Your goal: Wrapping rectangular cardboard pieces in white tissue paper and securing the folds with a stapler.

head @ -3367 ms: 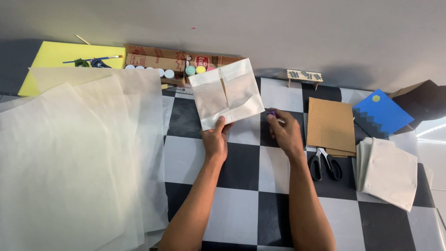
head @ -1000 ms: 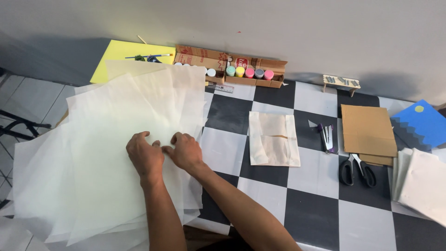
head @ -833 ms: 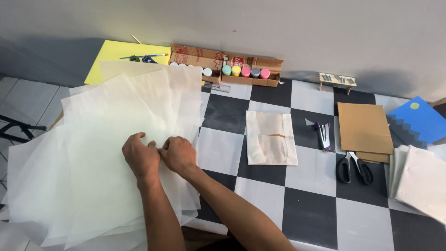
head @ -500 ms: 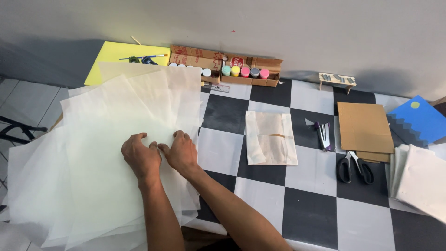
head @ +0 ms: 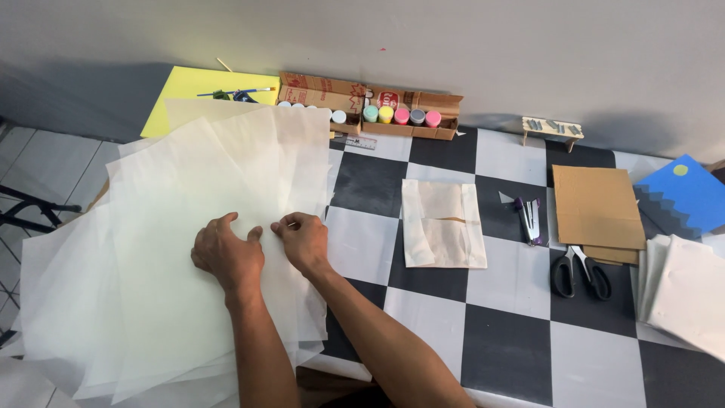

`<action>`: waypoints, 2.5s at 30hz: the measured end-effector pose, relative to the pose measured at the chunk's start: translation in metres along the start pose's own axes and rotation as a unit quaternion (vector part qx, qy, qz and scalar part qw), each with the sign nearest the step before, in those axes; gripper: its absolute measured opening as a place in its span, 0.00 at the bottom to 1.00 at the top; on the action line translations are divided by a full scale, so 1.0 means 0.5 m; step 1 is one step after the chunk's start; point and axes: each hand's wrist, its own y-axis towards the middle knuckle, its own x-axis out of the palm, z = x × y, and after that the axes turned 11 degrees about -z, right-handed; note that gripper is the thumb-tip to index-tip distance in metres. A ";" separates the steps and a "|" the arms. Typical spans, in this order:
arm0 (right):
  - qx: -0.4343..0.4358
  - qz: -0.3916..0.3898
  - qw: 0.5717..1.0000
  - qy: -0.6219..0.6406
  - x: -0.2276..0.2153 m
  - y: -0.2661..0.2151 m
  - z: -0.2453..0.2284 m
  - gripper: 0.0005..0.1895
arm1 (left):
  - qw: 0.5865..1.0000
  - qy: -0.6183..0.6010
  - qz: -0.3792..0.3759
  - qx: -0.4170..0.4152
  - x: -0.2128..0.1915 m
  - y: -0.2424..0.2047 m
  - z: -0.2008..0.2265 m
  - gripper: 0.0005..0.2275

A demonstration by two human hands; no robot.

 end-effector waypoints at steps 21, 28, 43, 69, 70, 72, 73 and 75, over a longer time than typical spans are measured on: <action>-0.010 -0.094 0.995 -0.041 -0.028 0.001 -0.015 0.20 | 0.991 0.066 -0.023 0.112 0.008 -0.064 0.047 0.07; -0.019 -0.016 0.998 0.052 -0.090 0.069 0.081 0.15 | 0.985 -0.017 0.043 0.165 -0.075 -0.110 0.068 0.11; 0.049 0.222 0.930 -0.287 -0.495 -0.148 0.007 0.19 | 0.925 0.149 -0.308 0.165 0.070 -0.200 0.264 0.26; 0.117 0.217 0.955 -0.163 -0.620 -0.111 0.139 0.28 | 0.913 0.141 -0.337 0.184 0.091 -0.223 0.295 0.28; 0.116 0.218 0.955 -0.162 -0.635 -0.133 0.128 0.28 | 0.912 0.141 -0.337 0.185 0.097 -0.224 0.299 0.28; 0.041 0.267 0.955 -0.119 -0.665 -0.177 0.103 0.23 | 0.906 0.149 -0.344 0.197 0.108 -0.226 0.306 0.28; 0.040 0.268 0.955 -0.119 -0.674 -0.191 0.096 0.23 | 0.906 0.149 -0.344 0.198 0.105 -0.232 0.317 0.28; -0.051 0.388 0.918 -0.067 -0.697 -0.222 0.085 0.23 | 0.895 0.152 -0.353 0.225 0.103 -0.246 0.342 0.28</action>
